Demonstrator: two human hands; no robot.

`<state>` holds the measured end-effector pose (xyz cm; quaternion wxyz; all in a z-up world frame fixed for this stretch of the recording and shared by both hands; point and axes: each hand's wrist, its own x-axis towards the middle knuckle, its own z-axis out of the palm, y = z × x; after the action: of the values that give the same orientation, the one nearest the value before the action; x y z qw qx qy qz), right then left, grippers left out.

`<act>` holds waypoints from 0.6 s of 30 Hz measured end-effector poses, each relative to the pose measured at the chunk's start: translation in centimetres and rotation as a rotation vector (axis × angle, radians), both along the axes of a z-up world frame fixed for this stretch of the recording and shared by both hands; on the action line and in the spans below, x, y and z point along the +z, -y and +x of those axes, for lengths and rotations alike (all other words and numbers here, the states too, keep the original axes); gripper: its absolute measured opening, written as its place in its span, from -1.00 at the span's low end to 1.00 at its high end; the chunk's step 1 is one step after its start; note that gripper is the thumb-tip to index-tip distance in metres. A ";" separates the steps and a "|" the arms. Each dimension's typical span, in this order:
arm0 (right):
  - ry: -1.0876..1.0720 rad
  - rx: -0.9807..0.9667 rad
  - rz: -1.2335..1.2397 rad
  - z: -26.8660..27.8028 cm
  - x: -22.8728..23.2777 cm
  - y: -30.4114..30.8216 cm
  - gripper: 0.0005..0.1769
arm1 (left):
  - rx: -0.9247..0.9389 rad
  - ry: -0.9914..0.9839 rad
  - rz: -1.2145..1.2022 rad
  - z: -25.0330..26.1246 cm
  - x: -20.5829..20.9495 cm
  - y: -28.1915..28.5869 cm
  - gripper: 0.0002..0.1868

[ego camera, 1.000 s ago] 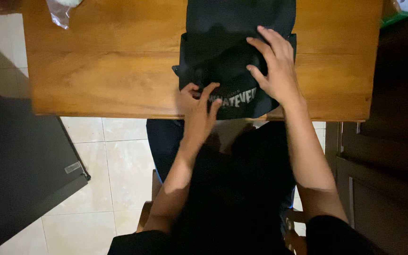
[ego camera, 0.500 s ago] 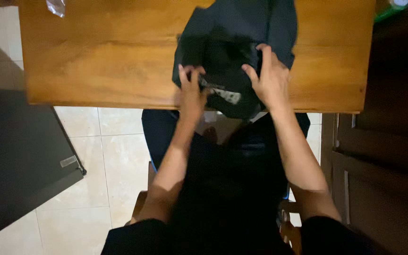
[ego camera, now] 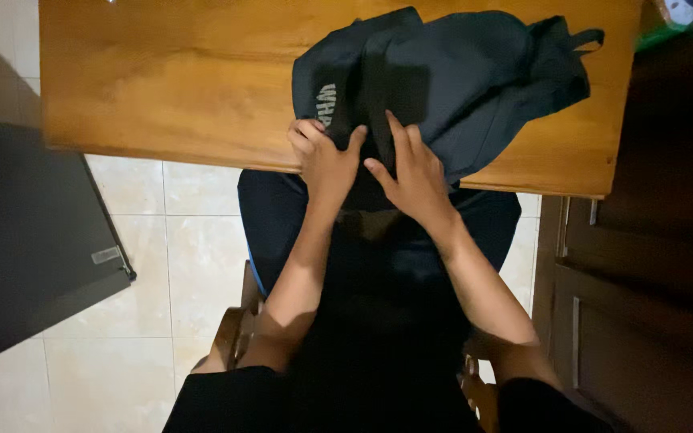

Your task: The person packs a black drawstring bag with a cap, a box, a notebook, and several books, then closes the bag. Later, the person unpacks the same items from the bag and places them on the table.

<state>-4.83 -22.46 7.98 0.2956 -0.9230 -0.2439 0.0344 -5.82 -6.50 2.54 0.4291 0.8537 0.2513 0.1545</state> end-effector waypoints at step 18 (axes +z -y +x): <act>0.434 0.169 -0.041 3.1 0.7 -3.2 -0.38 | -0.007 0.261 -0.667 1.2 -8.8 -5.6 -0.63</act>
<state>-1.72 -19.23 8.70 0.2136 -0.8910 -0.3772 -0.1353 -4.67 -0.93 -6.31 0.7130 0.6408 0.2281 0.1703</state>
